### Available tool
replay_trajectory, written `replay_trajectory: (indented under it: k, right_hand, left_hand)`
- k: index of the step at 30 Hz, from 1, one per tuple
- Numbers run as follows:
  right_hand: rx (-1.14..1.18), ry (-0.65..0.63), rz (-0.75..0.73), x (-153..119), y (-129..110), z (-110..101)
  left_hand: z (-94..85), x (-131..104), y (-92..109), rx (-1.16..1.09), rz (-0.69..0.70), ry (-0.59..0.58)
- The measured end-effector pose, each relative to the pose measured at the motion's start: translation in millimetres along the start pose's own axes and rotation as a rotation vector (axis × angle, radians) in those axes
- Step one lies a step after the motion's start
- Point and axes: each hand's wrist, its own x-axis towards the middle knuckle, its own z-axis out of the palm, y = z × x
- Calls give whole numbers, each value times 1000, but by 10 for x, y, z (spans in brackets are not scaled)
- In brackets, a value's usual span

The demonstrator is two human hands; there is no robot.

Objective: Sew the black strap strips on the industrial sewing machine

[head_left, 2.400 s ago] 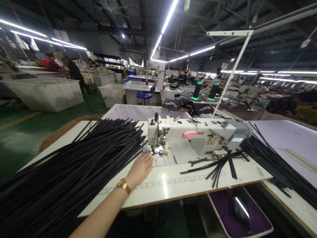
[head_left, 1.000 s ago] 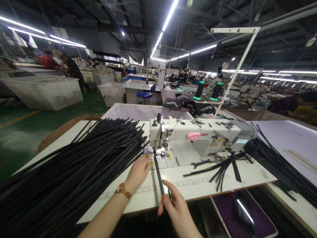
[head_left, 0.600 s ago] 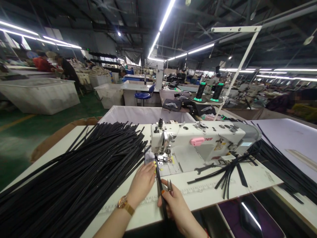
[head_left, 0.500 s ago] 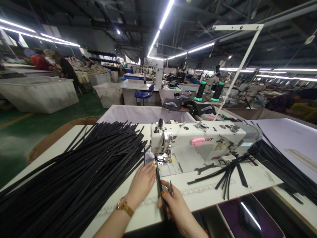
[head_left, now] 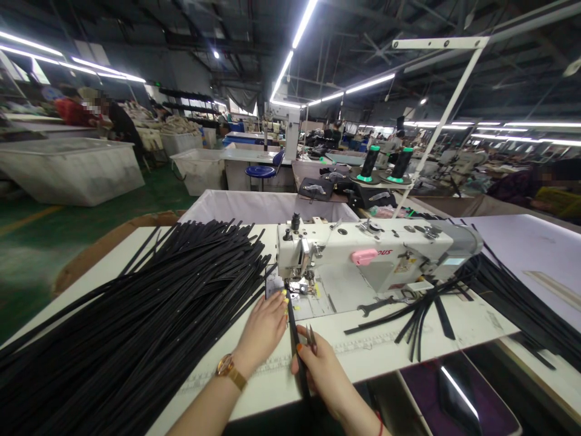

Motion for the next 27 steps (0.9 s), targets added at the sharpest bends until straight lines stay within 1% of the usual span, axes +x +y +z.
replay_trajectory:
  k: [6, 10, 17, 19, 21, 23, 25, 27]
  right_hand:
    - [19, -13, -18, 5, 13, -1]
    - [15, -27, -20, -1, -11, 14]
    - [-9, 5, -21, -29, -45, 22]
    - [-33, 3, -71, -78, -30, 17]
    - [-70, -3, -183, -158, 29, 3]
    - [-114, -14, -273, -262, 149, -25]
    - [-181, -24, -286, -388, 312, -68]
    - [-257, -1, -248, -543, 473, -120]
  left_hand:
    - [5, -4, 4, -16, 3, 18]
    - [9, -3, 1, -16, 5, 7]
    - [29, 0, -5, -12, 4, 9]
    - [29, 1, -2, -17, 4, 13]
    - [26, 1, 0, -19, 2, 18]
    - [24, 1, 1, -18, 5, 23]
    - [24, -2, 3, -16, 11, 34]
    - [25, -5, 7, -16, 13, 49]
